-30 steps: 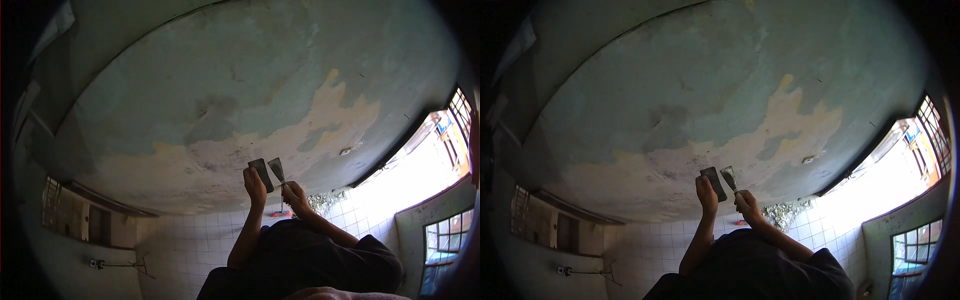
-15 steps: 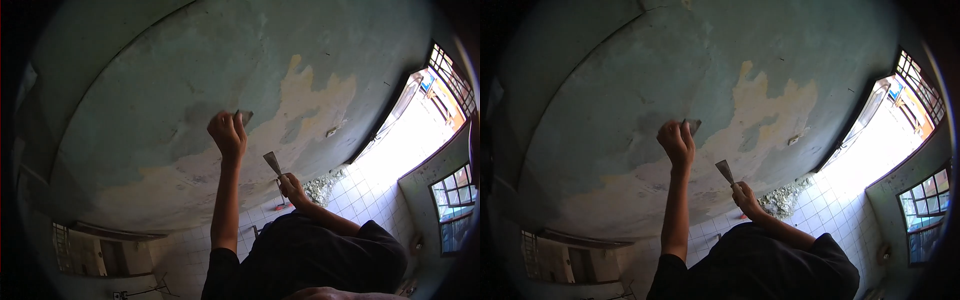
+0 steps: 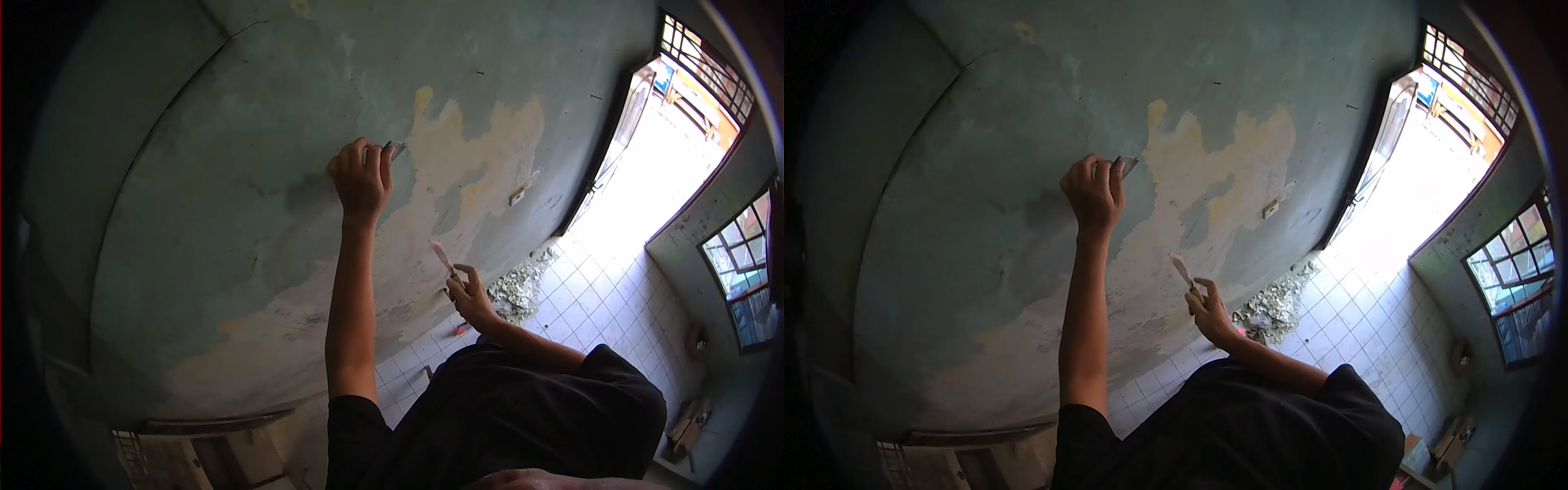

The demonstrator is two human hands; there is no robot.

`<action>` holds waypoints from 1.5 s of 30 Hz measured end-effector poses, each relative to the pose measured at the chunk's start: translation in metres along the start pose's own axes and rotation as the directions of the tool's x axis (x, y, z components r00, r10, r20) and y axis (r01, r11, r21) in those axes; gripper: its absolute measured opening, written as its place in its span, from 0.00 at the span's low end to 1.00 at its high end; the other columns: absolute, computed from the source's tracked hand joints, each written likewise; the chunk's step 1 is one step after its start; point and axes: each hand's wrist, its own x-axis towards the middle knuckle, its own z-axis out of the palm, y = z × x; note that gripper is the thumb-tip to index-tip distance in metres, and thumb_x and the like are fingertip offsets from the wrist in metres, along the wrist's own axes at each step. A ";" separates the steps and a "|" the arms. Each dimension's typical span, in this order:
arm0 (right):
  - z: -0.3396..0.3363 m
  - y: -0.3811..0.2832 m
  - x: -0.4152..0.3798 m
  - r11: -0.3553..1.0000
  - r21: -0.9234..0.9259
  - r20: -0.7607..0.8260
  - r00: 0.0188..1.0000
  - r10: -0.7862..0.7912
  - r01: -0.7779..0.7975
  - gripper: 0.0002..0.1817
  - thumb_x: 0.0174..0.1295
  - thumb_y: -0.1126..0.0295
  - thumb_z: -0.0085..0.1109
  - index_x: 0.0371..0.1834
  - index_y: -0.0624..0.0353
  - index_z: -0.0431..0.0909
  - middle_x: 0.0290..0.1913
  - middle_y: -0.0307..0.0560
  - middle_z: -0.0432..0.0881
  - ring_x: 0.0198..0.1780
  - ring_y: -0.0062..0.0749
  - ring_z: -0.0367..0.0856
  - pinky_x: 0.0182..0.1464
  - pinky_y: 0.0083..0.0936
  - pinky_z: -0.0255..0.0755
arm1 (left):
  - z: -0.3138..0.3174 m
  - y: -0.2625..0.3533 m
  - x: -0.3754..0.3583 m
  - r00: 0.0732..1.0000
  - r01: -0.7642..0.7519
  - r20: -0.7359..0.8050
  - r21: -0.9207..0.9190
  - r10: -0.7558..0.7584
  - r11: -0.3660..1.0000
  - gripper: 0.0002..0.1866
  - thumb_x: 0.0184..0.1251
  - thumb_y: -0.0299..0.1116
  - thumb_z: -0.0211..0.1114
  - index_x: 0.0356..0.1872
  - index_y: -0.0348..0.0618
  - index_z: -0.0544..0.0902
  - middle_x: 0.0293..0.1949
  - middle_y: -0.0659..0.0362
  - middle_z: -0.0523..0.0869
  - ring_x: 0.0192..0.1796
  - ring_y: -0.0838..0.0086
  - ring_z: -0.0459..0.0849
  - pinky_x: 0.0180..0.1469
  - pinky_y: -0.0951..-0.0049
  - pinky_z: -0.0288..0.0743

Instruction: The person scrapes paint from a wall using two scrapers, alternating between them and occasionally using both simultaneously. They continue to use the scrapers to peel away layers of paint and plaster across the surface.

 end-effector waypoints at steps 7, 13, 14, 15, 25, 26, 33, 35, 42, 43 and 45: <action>-0.017 -0.038 0.049 0.988 -0.097 -0.144 0.980 -0.135 0.121 0.21 0.79 0.62 0.52 0.73 0.50 0.69 0.26 0.31 0.68 0.25 0.15 0.64 0.28 0.21 0.62 | 0.037 -0.018 -0.011 0.964 -0.199 0.149 -0.137 0.218 0.970 0.11 0.76 0.43 0.65 0.38 0.49 0.82 0.39 0.61 0.83 0.42 0.64 0.81 0.49 0.60 0.68; -0.012 -0.119 0.104 0.929 -0.260 -0.258 0.908 -0.331 0.264 0.21 0.78 0.66 0.51 0.72 0.52 0.75 0.28 0.45 0.73 0.29 0.25 0.71 0.34 0.28 0.69 | 0.043 -0.021 -0.015 0.972 -0.221 0.082 0.010 0.219 0.975 0.10 0.75 0.44 0.66 0.40 0.50 0.82 0.38 0.62 0.84 0.39 0.65 0.82 0.48 0.61 0.69; -0.008 -0.125 0.119 0.867 -0.303 -0.297 0.826 -0.479 0.394 0.21 0.77 0.68 0.52 0.72 0.53 0.75 0.28 0.48 0.75 0.29 0.28 0.72 0.35 0.29 0.70 | 0.044 -0.022 -0.016 0.971 -0.224 0.088 0.001 0.223 0.975 0.10 0.75 0.44 0.66 0.40 0.50 0.82 0.38 0.62 0.84 0.39 0.65 0.82 0.48 0.61 0.69; -0.005 -0.129 0.130 0.784 -0.355 -0.325 0.719 -0.614 0.509 0.22 0.76 0.70 0.53 0.72 0.53 0.75 0.29 0.50 0.77 0.28 0.32 0.74 0.36 0.30 0.72 | 0.045 -0.023 -0.017 0.971 -0.226 0.089 0.044 0.221 0.973 0.10 0.75 0.45 0.66 0.41 0.51 0.82 0.37 0.63 0.83 0.39 0.67 0.81 0.49 0.62 0.68; 0.019 -0.123 0.160 0.760 -0.373 -0.396 0.649 -0.649 0.533 0.24 0.73 0.77 0.54 0.72 0.56 0.75 0.32 0.57 0.81 0.30 0.40 0.81 0.38 0.34 0.76 | 0.050 -0.026 -0.025 0.971 -0.239 0.072 0.163 0.230 0.957 0.15 0.73 0.46 0.69 0.56 0.56 0.83 0.35 0.67 0.83 0.38 0.72 0.80 0.49 0.65 0.66; 0.021 -0.118 0.163 0.768 -0.368 -0.397 0.658 -0.640 0.525 0.24 0.73 0.77 0.54 0.72 0.56 0.75 0.32 0.57 0.81 0.30 0.40 0.81 0.38 0.34 0.76 | 0.052 -0.026 -0.027 0.970 -0.240 0.084 0.161 0.229 0.957 0.15 0.73 0.46 0.69 0.56 0.56 0.83 0.35 0.67 0.83 0.38 0.72 0.80 0.49 0.65 0.66; 0.023 -0.111 0.177 0.709 -0.374 -0.420 0.572 -0.704 0.598 0.25 0.72 0.80 0.55 0.72 0.58 0.75 0.30 0.53 0.79 0.29 0.36 0.78 0.36 0.31 0.74 | 0.049 -0.025 -0.026 0.968 -0.251 0.059 0.192 0.244 0.949 0.15 0.73 0.46 0.69 0.56 0.55 0.83 0.36 0.67 0.84 0.38 0.70 0.81 0.47 0.64 0.67; 0.023 -0.110 0.181 0.706 -0.371 -0.408 0.577 -0.707 0.603 0.25 0.72 0.80 0.55 0.72 0.59 0.75 0.30 0.53 0.79 0.29 0.36 0.77 0.35 0.31 0.74 | 0.050 -0.025 -0.023 0.967 -0.256 0.057 0.188 0.250 0.948 0.14 0.74 0.45 0.69 0.54 0.53 0.83 0.37 0.66 0.85 0.37 0.68 0.82 0.45 0.63 0.69; 0.019 -0.118 0.190 0.666 -0.399 -0.414 0.524 -0.744 0.630 0.26 0.71 0.82 0.55 0.72 0.59 0.75 0.28 0.52 0.77 0.27 0.35 0.75 0.33 0.30 0.73 | 0.050 -0.024 -0.028 0.968 -0.249 0.054 0.205 0.244 0.947 0.14 0.73 0.44 0.69 0.54 0.54 0.83 0.36 0.66 0.85 0.36 0.68 0.81 0.46 0.63 0.67; 0.019 -0.121 0.189 0.680 -0.387 -0.414 0.541 -0.732 0.623 0.26 0.70 0.82 0.55 0.72 0.59 0.75 0.28 0.52 0.76 0.26 0.35 0.75 0.33 0.30 0.73 | 0.049 -0.024 -0.028 0.967 -0.253 0.062 0.213 0.245 0.944 0.14 0.73 0.44 0.69 0.54 0.54 0.83 0.36 0.66 0.85 0.36 0.68 0.80 0.46 0.63 0.67; 0.020 -0.112 0.182 0.669 -0.395 -0.401 0.537 -0.742 0.630 0.26 0.70 0.82 0.55 0.72 0.59 0.75 0.27 0.52 0.76 0.26 0.35 0.75 0.33 0.30 0.73 | 0.049 -0.024 -0.029 0.970 -0.243 0.060 0.222 0.236 0.944 0.15 0.73 0.45 0.69 0.55 0.56 0.83 0.35 0.66 0.84 0.37 0.70 0.80 0.47 0.64 0.66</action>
